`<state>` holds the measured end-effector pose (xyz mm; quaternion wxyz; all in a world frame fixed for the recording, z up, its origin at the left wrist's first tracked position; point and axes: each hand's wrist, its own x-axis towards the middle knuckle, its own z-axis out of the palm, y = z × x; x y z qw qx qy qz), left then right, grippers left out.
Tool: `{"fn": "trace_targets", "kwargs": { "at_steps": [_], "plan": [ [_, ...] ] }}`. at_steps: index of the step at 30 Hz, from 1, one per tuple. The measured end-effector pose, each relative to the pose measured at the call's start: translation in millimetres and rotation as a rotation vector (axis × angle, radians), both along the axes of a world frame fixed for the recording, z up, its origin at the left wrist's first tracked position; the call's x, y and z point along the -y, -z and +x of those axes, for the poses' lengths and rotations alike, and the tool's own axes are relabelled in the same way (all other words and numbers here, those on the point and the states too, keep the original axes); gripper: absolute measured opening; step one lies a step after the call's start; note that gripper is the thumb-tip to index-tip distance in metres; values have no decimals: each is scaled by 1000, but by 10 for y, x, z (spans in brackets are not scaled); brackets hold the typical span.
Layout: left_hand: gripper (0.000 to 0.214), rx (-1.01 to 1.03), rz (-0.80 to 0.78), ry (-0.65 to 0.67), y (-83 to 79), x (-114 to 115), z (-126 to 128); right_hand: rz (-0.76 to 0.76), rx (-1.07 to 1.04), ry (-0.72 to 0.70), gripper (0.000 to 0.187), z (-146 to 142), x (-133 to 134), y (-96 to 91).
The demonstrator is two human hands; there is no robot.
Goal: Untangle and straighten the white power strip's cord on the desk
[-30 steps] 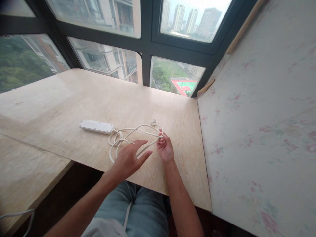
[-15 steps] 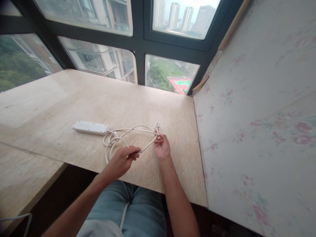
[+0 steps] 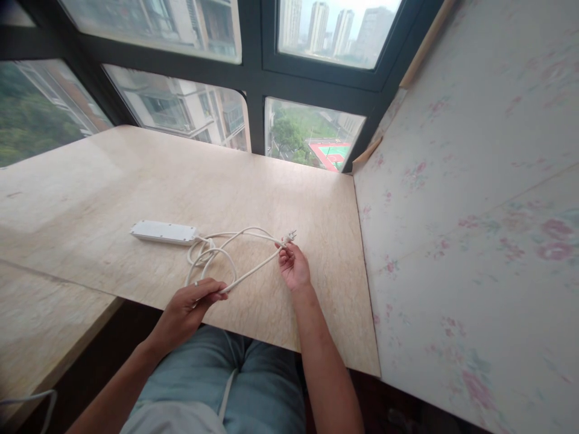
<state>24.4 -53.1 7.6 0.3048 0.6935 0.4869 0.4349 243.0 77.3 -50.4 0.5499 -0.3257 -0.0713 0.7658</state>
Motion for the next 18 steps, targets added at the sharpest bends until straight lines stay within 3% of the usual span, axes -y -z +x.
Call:
{"fn": "trace_targets", "kwargs": {
  "at_steps": [4, 8, 13, 18],
  "plan": [
    [15, 21, 17, -172, -48, 49, -103, 27, 39, 92, 16, 34, -15, -35],
    [17, 137, -32, -308, -70, 76, -211, 99, 46, 78, 18, 68, -4, -75],
    [21, 343, -123, -299, 14, 114, -261, 225, 81, 73, 33, 24, 46, -86],
    [20, 433, -137, -105, 33, 112, -28, 174, 241, 110, 34, -29, 42, -57]
  ]
}}
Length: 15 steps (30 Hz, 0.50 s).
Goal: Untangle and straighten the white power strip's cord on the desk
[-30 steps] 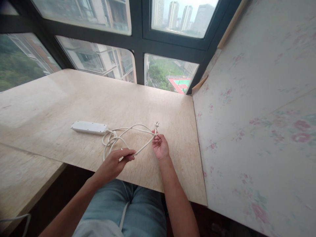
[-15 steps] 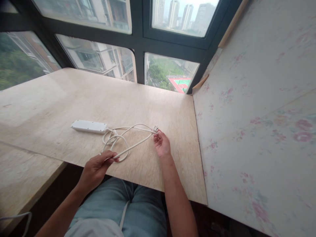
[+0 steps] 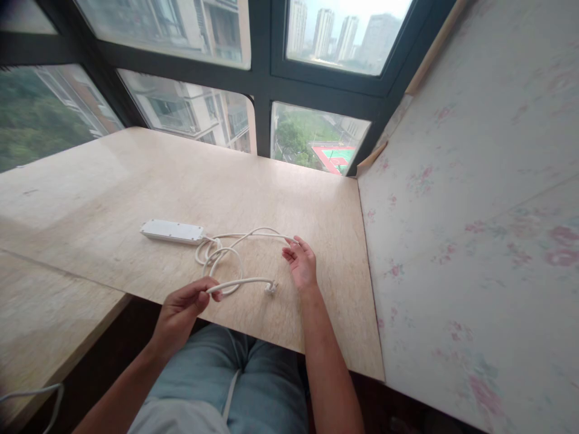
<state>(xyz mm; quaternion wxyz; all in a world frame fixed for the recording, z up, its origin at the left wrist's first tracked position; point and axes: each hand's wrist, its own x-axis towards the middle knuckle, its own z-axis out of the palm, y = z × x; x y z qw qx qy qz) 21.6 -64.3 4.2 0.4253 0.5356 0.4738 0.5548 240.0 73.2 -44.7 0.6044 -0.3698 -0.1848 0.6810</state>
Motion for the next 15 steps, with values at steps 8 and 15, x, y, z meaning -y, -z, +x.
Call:
{"fn": "trace_targets", "kwargs": {
  "at_steps": [8, 15],
  "plan": [
    [21, 43, 127, 95, -7, -203, 690, -99, 137, 21, 35, 211, -36, 29],
    [22, -12, 183, -29, 30, -471, 1145, 39, 303, 296, 28, 315, -71, 56]
  ]
}}
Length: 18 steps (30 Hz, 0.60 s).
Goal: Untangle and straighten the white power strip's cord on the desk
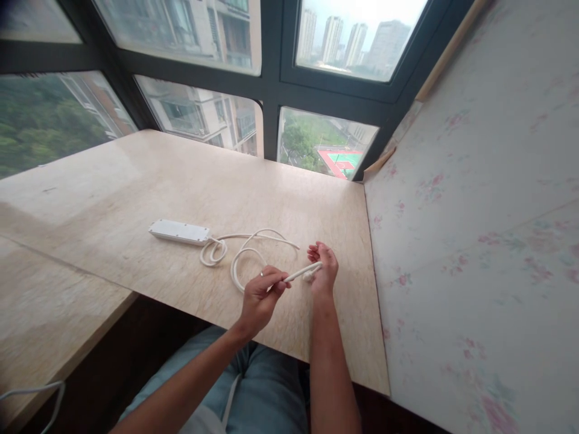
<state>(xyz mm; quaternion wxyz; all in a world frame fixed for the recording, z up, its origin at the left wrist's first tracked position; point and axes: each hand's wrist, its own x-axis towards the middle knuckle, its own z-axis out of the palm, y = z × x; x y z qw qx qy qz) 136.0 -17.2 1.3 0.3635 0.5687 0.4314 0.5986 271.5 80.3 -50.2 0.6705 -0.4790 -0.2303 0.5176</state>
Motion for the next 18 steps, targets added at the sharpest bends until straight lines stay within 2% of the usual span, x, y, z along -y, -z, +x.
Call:
{"fn": "trace_targets", "kwargs": {
  "at_steps": [3, 8, 12, 16, 18],
  "plan": [
    [21, 4, -22, -34, 54, -130, 126, 77, 54, 85, 32, 35, -10, -8],
    [21, 32, -20, -54, 138, -351, 350, 92, 73, -6, 49, 26, -31, -8],
    [20, 1, -10, -52, 152, -485, 486, 128, 109, -7, 44, 29, -22, 19],
    [22, -196, 27, 81, 107, -439, 425, 54, 65, 25, 35, 145, -26, 83],
    [28, -283, 64, 68, 96, -371, 276, 63, -45, 61, 32, 218, -53, 129]
  ]
}}
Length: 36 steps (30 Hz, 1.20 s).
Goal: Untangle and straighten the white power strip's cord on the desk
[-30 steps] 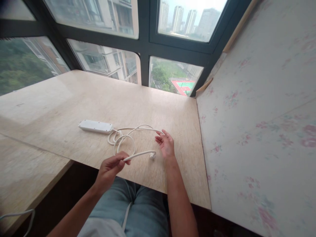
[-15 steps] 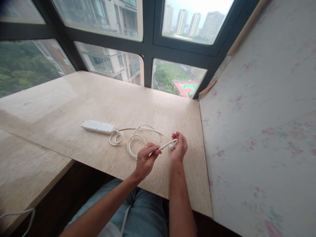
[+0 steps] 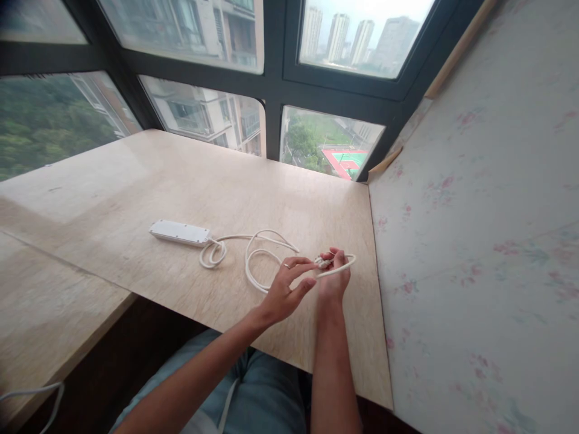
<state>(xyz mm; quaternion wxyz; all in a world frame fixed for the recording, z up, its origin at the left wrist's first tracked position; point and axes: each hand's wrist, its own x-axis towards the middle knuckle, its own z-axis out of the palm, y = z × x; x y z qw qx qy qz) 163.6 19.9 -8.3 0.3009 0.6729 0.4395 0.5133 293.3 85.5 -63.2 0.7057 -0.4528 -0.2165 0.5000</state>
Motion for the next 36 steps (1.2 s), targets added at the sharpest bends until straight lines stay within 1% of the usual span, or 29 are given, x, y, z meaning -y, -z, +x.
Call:
{"fn": "trace_targets", "kwargs": {
  "at_steps": [1, 3, 5, 6, 8, 10, 12, 14, 17, 20, 21, 23, 25, 26, 28, 29, 31, 32, 34, 36],
  "plan": [
    [31, -40, 13, -40, 7, 30, -105, 13, -51, 14, 30, 32, -18, 23],
    [31, -138, 1, -192, 57, 62, -360, 12, -134, 16, 28, 79, -54, 57],
    [29, -268, -46, -366, 152, 54, -634, -41, -227, -15, 25, 99, -79, 65],
    [30, -345, -71, -418, 210, 40, -762, -77, -278, -30, 24, 100, -85, 56],
    [33, -474, -102, -438, 324, 12, -964, -140, -362, -52, 24, 87, -84, 19],
    [36, -551, -108, -421, 406, -6, -1077, -157, -393, -78, 25, 59, -67, -34],
    [39, -577, -91, -418, 434, -20, -1109, -137, -375, -116, 21, 22, -42, -82],
    [42, -579, -51, -431, 414, -54, -1099, -120, -309, -144, 18, -21, -16, -113],
    [43, -624, 4, -420, 349, -178, -1109, -112, -159, -141, 21, -86, 11, -114],
    [45, -742, -26, -349, 300, -358, -1213, -104, -20, -118, 34, -123, 9, -71],
    [46, -781, -48, -329, 288, -413, -1267, -107, 61, -107, 36, -122, 3, -54],
    [46, -844, -80, -312, 262, -493, -1395, -125, 343, -69, 34, -97, -9, -25],
    [48, -887, -91, -326, 232, -527, -1542, -159, 749, -24, 25, -44, -10, -16],
    [49, -901, -100, -343, 217, -527, -1620, -184, 950, -9, 25, -12, -4, -20],
    [53, -918, -147, -376, 196, -500, -1785, -244, 1262, -20, 35, 50, 22, -46],
    [55, -922, -186, -379, 191, -476, -1869, -277, 1363, -49, 42, 76, 40, -65],
    [61, -933, -257, -335, 187, -416, -2033, -321, 1481, -130, 49, 113, 79, -101],
    [63, -943, -283, -299, 186, -384, -2110, -336, 1519, -172, 50, 125, 97, -113],
    [65, -969, -323, -221, 176, -328, -2252, -360, 1587, -248, 45, 142, 129, -113],
    [63, -996, -353, -143, 156, -296, -2385, -338, 1633, -303, 40, 168, 151, -70]
  ]
}}
